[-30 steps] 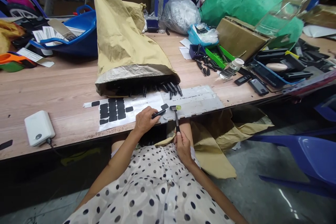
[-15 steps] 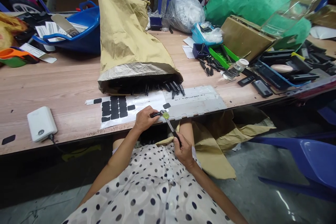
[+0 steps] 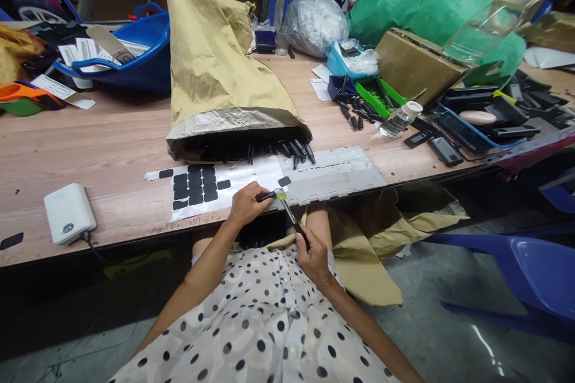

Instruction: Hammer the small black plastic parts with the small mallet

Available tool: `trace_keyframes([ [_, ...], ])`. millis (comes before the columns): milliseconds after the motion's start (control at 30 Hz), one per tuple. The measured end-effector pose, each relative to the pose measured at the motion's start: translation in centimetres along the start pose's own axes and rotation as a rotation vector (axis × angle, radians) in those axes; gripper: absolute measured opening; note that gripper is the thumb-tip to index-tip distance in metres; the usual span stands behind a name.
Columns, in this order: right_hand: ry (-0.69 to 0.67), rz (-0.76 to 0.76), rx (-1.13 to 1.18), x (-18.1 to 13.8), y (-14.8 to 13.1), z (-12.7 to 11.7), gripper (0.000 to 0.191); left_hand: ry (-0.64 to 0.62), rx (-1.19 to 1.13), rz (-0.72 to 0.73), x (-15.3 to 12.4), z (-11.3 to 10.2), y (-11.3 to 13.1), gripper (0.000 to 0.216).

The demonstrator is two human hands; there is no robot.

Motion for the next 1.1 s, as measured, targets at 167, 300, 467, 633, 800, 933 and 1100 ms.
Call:
trace_keyframes([
  [167, 0.050, 0.099, 0.060, 0.1, 0.6, -0.6, 0.036, 0.006, 0.023, 0.001, -0.3, -0.1, 0.4, 0.014],
  [300, 0.082, 0.214, 0.102, -0.3, 2.1, -0.6, 0.038, 0.044, 0.082, 0.002, -0.6, -0.3, 0.8, 0.013],
  [467, 0.078, 0.308, 0.191, -1.0, 4.7, 0.8, 0.044, 0.048, 0.133, 0.039, -0.8, -0.1, 0.9, 0.015],
  [633, 0.069, 0.300, 0.216, -1.1, 5.4, 1.4, 0.049, 0.061, 0.133, 0.117, -0.9, 0.0, 1.2, 0.017],
  [800, 0.088, 0.305, 0.216, -1.0, 5.3, 1.2, 0.046, 0.069, 0.129, 0.279, -3.2, 0.1, 2.1, 0.025],
  [933, 0.086, 0.316, 0.217, -0.9, 4.9, 1.2, 0.044, -0.006, 0.178, 0.421, -7.4, 1.6, 2.0, 0.029],
  [1100, 0.082, 0.332, 0.217, -0.8, 4.6, 1.2, 0.043, -0.161, 0.333, 0.172, -8.7, 4.9, -3.3, 0.020],
])
Point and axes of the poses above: each hand's wrist, its own x-axis towards the middle knuckle, its own z-axis out of the palm, y = z × x, the point moved 10 cm from there along x, towards the middle knuckle, and after that the axes turned 10 degrees about -z, right-handed, at the moved point
